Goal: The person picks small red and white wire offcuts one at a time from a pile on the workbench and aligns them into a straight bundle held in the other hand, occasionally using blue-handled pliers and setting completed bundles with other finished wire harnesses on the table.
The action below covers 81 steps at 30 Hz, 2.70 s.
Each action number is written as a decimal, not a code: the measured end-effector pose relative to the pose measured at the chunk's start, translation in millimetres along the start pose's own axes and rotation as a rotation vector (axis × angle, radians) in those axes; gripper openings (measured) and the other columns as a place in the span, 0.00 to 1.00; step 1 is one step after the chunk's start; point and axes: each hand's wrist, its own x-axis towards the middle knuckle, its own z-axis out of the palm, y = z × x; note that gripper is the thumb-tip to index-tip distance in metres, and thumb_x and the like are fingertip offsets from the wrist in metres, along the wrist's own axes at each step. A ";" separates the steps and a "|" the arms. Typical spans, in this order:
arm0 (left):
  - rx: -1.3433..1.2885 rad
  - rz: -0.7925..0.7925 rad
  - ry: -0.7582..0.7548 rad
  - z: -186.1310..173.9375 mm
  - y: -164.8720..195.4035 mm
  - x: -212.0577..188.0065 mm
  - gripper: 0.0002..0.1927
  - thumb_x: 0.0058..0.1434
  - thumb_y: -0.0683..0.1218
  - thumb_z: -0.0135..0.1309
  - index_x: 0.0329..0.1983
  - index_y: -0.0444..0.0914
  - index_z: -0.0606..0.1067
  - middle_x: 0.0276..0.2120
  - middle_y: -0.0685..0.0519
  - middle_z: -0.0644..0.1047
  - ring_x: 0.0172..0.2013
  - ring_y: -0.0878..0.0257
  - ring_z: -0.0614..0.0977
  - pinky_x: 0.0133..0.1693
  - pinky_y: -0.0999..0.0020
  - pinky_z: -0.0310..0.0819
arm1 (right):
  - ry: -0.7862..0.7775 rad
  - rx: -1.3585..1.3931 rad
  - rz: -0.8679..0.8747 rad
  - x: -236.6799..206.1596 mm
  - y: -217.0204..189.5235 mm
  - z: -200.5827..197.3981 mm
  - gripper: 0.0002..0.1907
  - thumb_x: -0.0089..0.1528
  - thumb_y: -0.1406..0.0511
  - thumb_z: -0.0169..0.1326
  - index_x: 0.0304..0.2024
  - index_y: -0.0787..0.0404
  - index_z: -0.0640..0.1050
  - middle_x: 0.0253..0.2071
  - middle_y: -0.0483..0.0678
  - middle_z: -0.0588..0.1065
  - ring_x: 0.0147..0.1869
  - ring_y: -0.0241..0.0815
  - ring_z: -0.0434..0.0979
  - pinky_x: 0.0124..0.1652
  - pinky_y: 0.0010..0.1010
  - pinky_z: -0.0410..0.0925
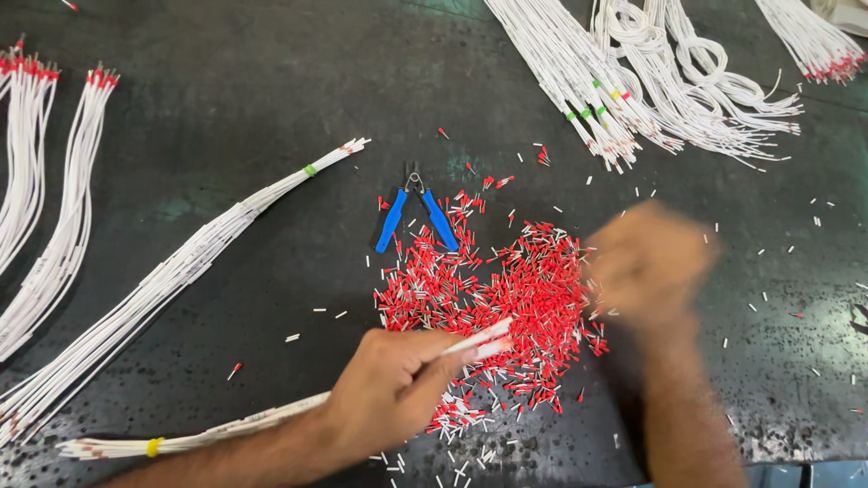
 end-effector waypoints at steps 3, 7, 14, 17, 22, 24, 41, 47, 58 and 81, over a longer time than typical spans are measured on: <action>0.048 0.115 -0.018 -0.5 4.0 0.9 0.08 0.66 0.41 0.52 0.34 0.35 0.80 0.14 0.57 0.67 0.15 0.75 0.66 0.17 0.69 0.58 | 0.376 0.069 0.474 -2.1 24.1 -31.7 0.10 0.62 0.74 0.45 0.27 0.62 0.73 0.28 0.46 0.76 0.24 0.39 0.67 0.26 0.30 0.61; -0.084 -0.159 0.076 0.1 0.0 13.0 0.10 0.69 0.46 0.51 0.38 0.37 0.81 0.14 0.59 0.63 0.18 0.75 0.62 0.18 0.69 0.55 | -0.074 0.182 0.092 -40.0 7.4 -20.8 0.06 0.50 0.70 0.48 0.26 0.61 0.77 0.27 0.47 0.76 0.30 0.42 0.79 0.31 0.29 0.72; -0.063 -0.117 0.033 0.4 -11.1 8.3 0.14 0.71 0.48 0.50 0.36 0.34 0.78 0.16 0.62 0.64 0.20 0.76 0.61 0.19 0.71 0.57 | -0.251 0.445 0.216 -15.2 -30.5 11.3 0.14 0.56 0.65 0.60 0.43 0.65 0.79 0.38 0.50 0.80 0.37 0.42 0.82 0.40 0.29 0.74; -0.011 -0.145 0.008 2.8 -10.3 11.2 0.12 0.69 0.48 0.51 0.38 0.36 0.80 0.14 0.61 0.63 0.18 0.75 0.62 0.18 0.70 0.56 | -0.382 0.501 0.239 -4.0 -41.7 13.9 0.17 0.55 0.67 0.61 0.46 0.66 0.81 0.38 0.49 0.80 0.39 0.42 0.81 0.40 0.29 0.73; 0.012 -0.123 -0.052 1.1 -6.8 12.6 0.12 0.70 0.48 0.51 0.36 0.35 0.79 0.14 0.61 0.63 0.18 0.75 0.62 0.17 0.69 0.56 | -0.391 0.514 0.234 -12.6 -42.8 25.5 0.09 0.55 0.70 0.60 0.39 0.61 0.81 0.33 0.46 0.79 0.36 0.39 0.81 0.36 0.29 0.72; 0.018 -0.065 -0.078 0.2 -7.1 12.0 0.12 0.70 0.47 0.51 0.35 0.35 0.78 0.14 0.61 0.64 0.18 0.75 0.63 0.18 0.69 0.58 | -0.377 0.456 0.185 -16.9 -37.1 28.3 0.09 0.53 0.71 0.59 0.37 0.61 0.80 0.30 0.45 0.78 0.33 0.39 0.78 0.32 0.30 0.70; -0.078 -0.125 -0.057 5.7 -3.5 3.8 0.11 0.70 0.46 0.53 0.34 0.38 0.81 0.13 0.59 0.63 0.17 0.75 0.61 0.18 0.69 0.55 | 0.150 0.181 0.452 -6.3 11.9 -29.9 0.08 0.56 0.69 0.49 0.30 0.63 0.81 0.24 0.46 0.74 0.23 0.35 0.66 0.28 0.23 0.64; -0.060 -0.173 0.007 3.6 -11.8 8.6 0.16 0.70 0.48 0.51 0.29 0.34 0.77 0.13 0.60 0.64 0.17 0.75 0.61 0.18 0.69 0.55 | -0.262 0.390 0.154 -31.8 -12.3 3.4 0.10 0.57 0.63 0.61 0.39 0.61 0.84 0.25 0.45 0.80 0.28 0.35 0.81 0.32 0.26 0.72; 0.038 -0.121 -0.080 5.7 -10.1 9.3 0.12 0.68 0.46 0.53 0.32 0.35 0.78 0.12 0.58 0.64 0.16 0.74 0.62 0.16 0.68 0.56 | -0.404 0.491 0.075 -13.6 -33.1 21.5 0.08 0.54 0.70 0.61 0.36 0.60 0.80 0.30 0.47 0.78 0.30 0.42 0.78 0.30 0.30 0.70; -0.082 -0.274 -0.038 17.0 -1.5 8.4 0.11 0.70 0.46 0.52 0.48 0.43 0.84 0.17 0.61 0.68 0.19 0.75 0.62 0.20 0.70 0.56 | 0.358 -0.067 0.309 -4.1 17.9 -31.8 0.09 0.58 0.75 0.47 0.23 0.64 0.74 0.25 0.50 0.75 0.24 0.45 0.69 0.26 0.32 0.60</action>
